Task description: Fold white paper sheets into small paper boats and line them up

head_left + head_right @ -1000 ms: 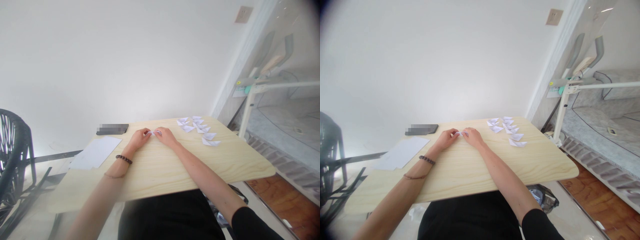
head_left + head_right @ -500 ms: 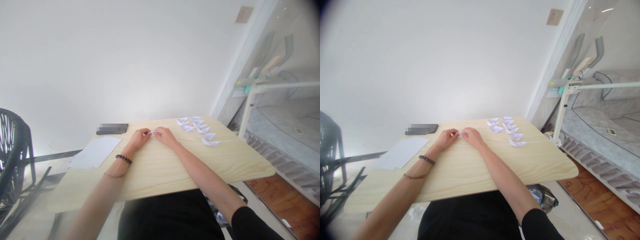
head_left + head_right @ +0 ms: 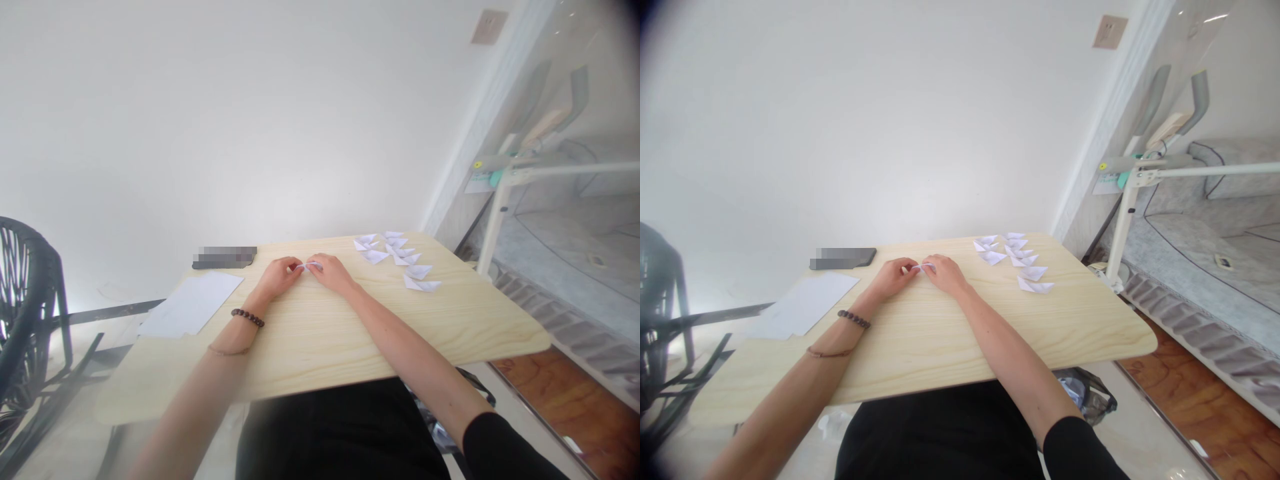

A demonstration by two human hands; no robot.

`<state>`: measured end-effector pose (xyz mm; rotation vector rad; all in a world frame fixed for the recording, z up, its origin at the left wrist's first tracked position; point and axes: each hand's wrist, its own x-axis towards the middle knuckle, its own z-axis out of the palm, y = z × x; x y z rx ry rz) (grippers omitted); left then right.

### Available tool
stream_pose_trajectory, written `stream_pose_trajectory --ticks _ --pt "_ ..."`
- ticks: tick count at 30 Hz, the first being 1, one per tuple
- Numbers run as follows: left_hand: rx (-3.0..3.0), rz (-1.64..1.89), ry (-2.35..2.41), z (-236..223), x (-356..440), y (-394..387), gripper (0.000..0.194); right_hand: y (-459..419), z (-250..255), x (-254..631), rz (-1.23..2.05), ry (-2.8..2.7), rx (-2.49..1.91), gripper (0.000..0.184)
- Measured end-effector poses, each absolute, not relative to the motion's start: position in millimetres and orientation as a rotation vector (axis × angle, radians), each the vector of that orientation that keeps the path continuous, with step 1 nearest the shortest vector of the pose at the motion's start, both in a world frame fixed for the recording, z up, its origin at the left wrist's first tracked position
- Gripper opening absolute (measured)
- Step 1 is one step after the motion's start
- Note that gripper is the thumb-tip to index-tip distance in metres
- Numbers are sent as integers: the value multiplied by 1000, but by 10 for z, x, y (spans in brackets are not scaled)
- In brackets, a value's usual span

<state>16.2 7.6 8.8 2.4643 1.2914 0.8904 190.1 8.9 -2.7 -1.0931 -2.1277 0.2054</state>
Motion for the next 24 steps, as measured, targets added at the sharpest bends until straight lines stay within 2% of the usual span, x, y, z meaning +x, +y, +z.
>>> stream_pose_trajectory --ticks 24 --pt "2421 890 1345 108 181 50 30 50 11 1890 253 -2101 -1129 16"
